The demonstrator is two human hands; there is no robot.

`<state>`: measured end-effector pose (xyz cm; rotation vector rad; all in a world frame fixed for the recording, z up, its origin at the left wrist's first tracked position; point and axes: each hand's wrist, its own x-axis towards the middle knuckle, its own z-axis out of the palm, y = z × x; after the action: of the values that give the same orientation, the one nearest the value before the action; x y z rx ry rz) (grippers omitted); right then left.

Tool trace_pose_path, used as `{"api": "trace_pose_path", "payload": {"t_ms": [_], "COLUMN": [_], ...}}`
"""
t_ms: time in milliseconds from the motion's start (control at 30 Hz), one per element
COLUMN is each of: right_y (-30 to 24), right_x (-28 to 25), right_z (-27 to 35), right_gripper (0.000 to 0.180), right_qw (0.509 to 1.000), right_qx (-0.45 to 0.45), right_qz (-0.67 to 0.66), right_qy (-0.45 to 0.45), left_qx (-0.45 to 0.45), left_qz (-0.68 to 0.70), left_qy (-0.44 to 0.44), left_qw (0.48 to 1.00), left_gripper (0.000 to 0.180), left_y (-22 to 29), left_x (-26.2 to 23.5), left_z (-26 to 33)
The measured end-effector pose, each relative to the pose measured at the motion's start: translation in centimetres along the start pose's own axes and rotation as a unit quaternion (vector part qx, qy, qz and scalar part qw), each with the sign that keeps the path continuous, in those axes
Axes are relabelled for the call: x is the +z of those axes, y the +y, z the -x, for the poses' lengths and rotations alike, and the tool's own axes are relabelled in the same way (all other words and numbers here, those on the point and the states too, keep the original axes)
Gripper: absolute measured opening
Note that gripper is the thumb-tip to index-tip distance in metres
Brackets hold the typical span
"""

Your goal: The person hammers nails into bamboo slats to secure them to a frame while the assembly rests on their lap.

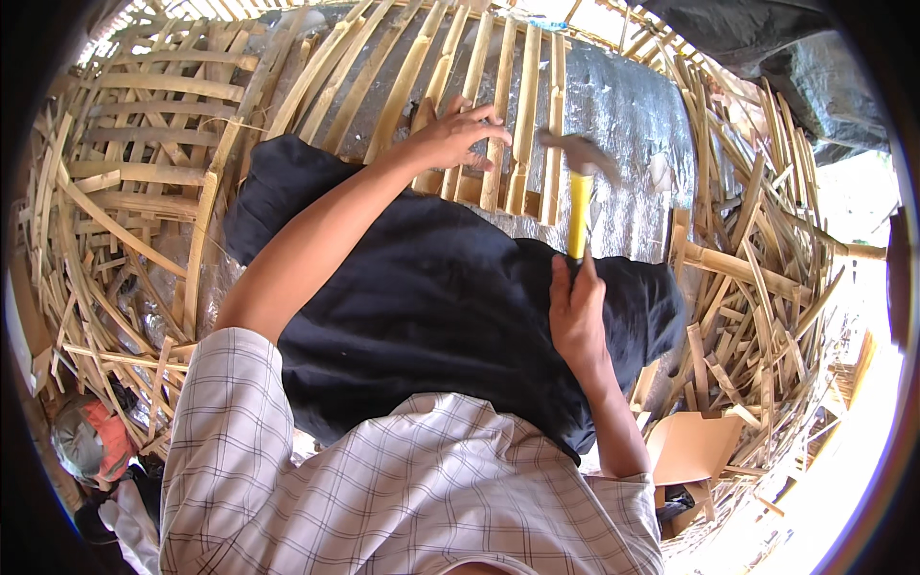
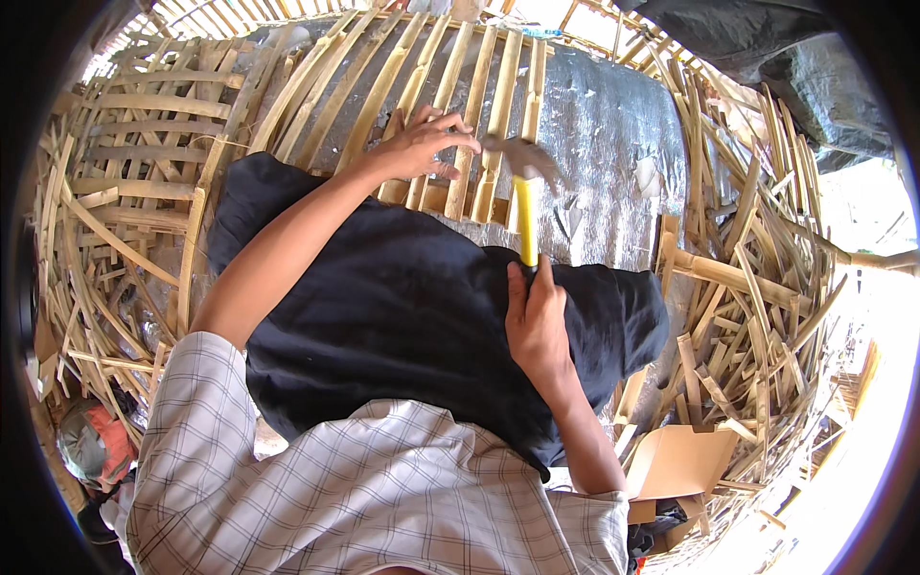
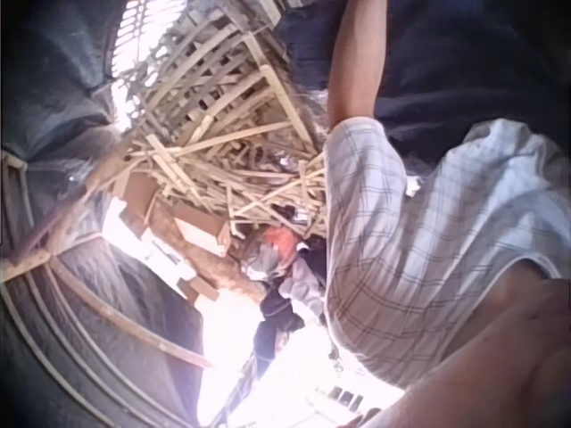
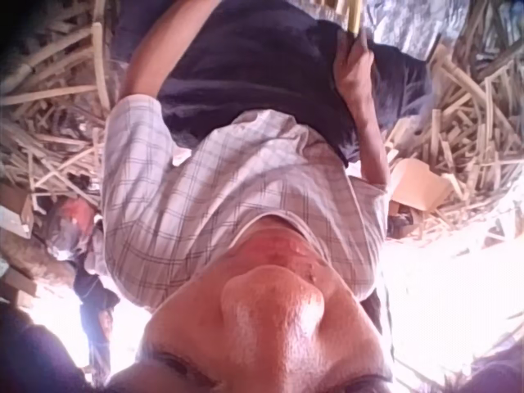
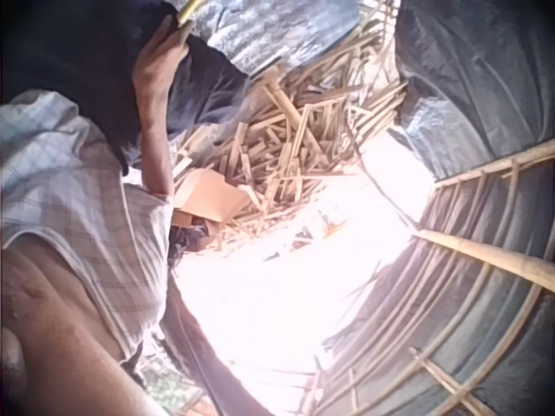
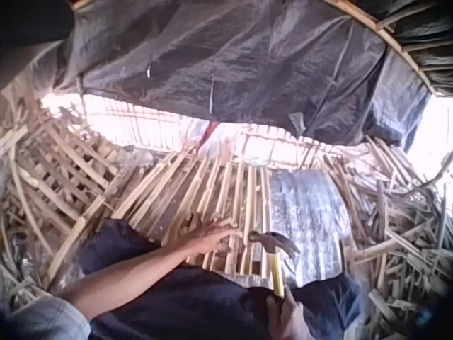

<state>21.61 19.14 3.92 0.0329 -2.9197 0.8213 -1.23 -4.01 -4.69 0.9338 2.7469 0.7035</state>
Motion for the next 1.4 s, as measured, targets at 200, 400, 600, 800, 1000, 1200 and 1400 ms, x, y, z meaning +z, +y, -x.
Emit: {"api": "trace_pose_path", "payload": {"t_ms": [200,400,600,800,1000,1200,1400], "right_y": [-3.9,-0.3,-2.9,-0.3,-4.2,-0.5,-2.0], "right_x": [-4.5,-0.9,-3.5,-1.5,-3.6,-2.3,-2.1], "right_z": [-2.9,-1.1,-2.5,-1.0,-3.1,-1.5,-1.8], "right_gripper": [0.029,0.042,0.034,0.026,0.027,0.034,0.03], "right_qw": [0.992,0.996,0.999,0.992,0.995,0.985,0.997], "right_qx": [-0.008,0.007,-0.036,-0.033,0.052,-0.031,-0.024], "right_qz": [0.002,0.059,0.016,0.081,-0.039,0.102,-0.073], "right_qy": [-0.126,-0.064,-0.035,-0.09,-0.08,-0.134,0.013], "left_qx": [-0.026,0.007,0.038,0.012,-0.021,-0.009,0.002], "left_qz": [-0.014,0.005,0.032,-0.004,0.014,-0.011,-0.005], "left_qy": [0.006,-0.013,0.005,-0.022,-0.022,-0.041,-0.009], "left_qw": [1.0,1.0,0.999,1.0,0.999,0.999,1.0], "left_gripper": [0.054,0.061,0.058,0.06,0.059,0.059,0.057], "left_y": [-1.6,-0.3,-3.2,-0.5,-0.9,0.4,-0.5], "left_x": [0.3,-0.2,1.3,-0.4,-0.1,-0.9,0.3], "left_z": [1.0,0.0,0.7,-0.1,1.6,0.5,0.6]}}
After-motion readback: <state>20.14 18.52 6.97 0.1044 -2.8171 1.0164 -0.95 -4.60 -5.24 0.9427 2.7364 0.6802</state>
